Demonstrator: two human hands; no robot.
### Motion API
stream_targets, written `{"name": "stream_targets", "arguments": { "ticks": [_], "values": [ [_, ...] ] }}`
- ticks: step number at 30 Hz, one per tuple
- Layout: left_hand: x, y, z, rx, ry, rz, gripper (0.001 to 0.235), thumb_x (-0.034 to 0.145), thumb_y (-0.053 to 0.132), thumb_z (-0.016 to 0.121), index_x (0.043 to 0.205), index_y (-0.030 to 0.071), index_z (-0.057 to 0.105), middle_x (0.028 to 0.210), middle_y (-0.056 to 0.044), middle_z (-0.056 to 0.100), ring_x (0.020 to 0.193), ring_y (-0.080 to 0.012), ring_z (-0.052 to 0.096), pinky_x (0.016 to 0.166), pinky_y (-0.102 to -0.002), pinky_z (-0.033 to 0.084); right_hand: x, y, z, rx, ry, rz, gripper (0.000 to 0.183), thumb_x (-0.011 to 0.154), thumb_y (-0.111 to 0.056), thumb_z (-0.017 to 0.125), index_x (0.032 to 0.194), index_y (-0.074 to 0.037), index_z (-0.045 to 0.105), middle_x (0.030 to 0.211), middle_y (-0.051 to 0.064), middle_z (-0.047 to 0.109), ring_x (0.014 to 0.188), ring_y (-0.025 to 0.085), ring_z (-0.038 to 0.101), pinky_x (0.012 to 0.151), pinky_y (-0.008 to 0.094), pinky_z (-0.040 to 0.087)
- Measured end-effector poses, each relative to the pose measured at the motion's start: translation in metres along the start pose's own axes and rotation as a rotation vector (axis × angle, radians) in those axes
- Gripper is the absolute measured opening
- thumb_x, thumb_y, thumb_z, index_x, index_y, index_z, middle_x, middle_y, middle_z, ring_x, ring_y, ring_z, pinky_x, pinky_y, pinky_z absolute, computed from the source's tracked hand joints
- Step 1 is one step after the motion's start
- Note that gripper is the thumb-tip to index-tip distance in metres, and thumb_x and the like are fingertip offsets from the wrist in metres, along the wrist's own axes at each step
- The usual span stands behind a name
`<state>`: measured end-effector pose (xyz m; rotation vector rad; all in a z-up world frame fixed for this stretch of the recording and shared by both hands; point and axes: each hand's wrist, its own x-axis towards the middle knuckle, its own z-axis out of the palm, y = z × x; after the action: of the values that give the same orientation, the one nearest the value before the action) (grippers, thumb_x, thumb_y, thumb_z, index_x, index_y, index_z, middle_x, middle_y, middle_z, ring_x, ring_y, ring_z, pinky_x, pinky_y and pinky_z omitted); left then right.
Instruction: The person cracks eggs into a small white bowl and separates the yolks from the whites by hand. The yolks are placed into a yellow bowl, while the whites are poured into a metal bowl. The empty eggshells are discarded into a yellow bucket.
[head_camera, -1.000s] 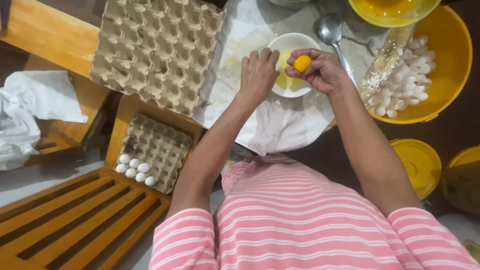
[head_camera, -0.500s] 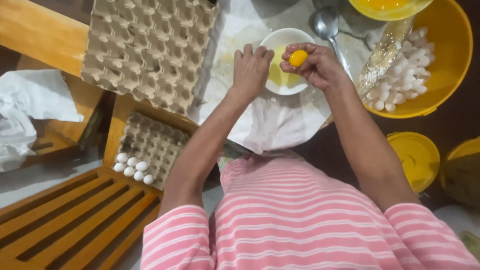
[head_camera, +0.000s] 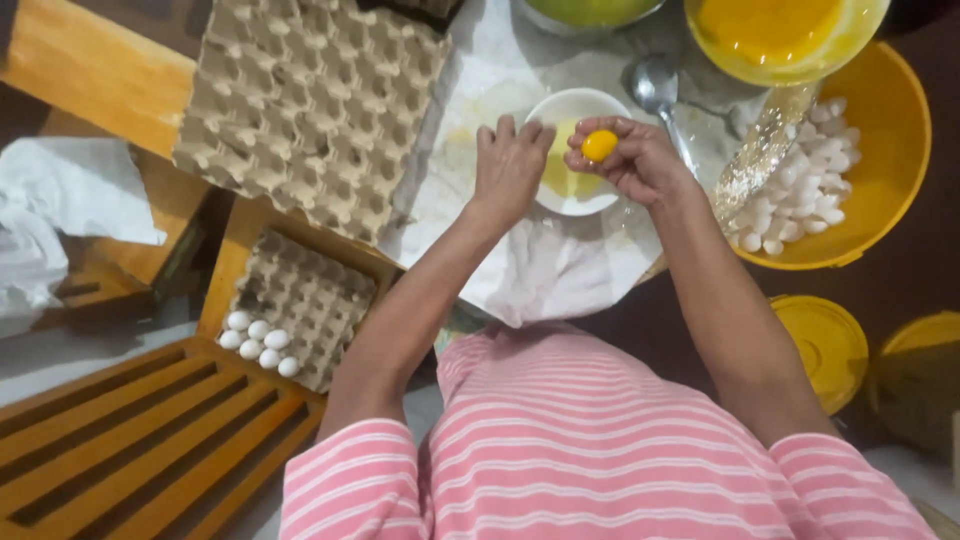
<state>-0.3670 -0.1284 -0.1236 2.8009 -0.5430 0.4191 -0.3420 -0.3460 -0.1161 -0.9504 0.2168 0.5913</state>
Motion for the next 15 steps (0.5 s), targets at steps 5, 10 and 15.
{"name": "stream_targets", "arguments": {
  "ticks": [5, 10, 15],
  "values": [
    [0.0, -0.014, 0.012, 0.015, -0.012, 0.035, 0.03, 0.081, 0.01, 0.075, 0.108, 0.021, 0.073, 0.102, -0.003, 0.072, 0.092, -0.0294, 0.059, 0.074, -0.046, 0.042, 0.003, 0.0, 0.003, 0.007, 0.002, -0.001, 0.056, 0.069, 0.02, 0.042, 0.121, 0.01, 0.063, 0.114, 0.025, 0.063, 0.106, 0.039, 0.071, 0.096, 0.053, 0.064],
    [0.027, -0.016, 0.006, -0.176, -0.08, -0.266, 0.054, 0.081, 0.029, 0.071, 0.133, 0.028, 0.057, 0.128, 0.0, 0.063, 0.101, -0.0345, 0.061, 0.074, -0.057, 0.047, 0.009, 0.001, 0.0, 0.132, 0.03, 0.003, 0.052, 0.061, 0.028, 0.046, 0.104, 0.01, 0.069, 0.105, 0.032, 0.064, 0.105, 0.044, 0.067, 0.089, 0.055, 0.066],
    [0.086, 0.068, -0.017, -0.924, -0.012, -0.224, 0.044, 0.089, 0.024, 0.064, 0.132, 0.016, 0.06, 0.123, -0.008, 0.067, 0.108, -0.0247, 0.06, 0.098, -0.037, 0.047, 0.024, 0.034, -0.034, 0.215, -0.053, -0.073, 0.039, 0.081, -0.009, 0.053, 0.117, 0.004, 0.063, 0.114, 0.025, 0.066, 0.105, 0.041, 0.068, 0.096, 0.052, 0.062]
  ]
}}
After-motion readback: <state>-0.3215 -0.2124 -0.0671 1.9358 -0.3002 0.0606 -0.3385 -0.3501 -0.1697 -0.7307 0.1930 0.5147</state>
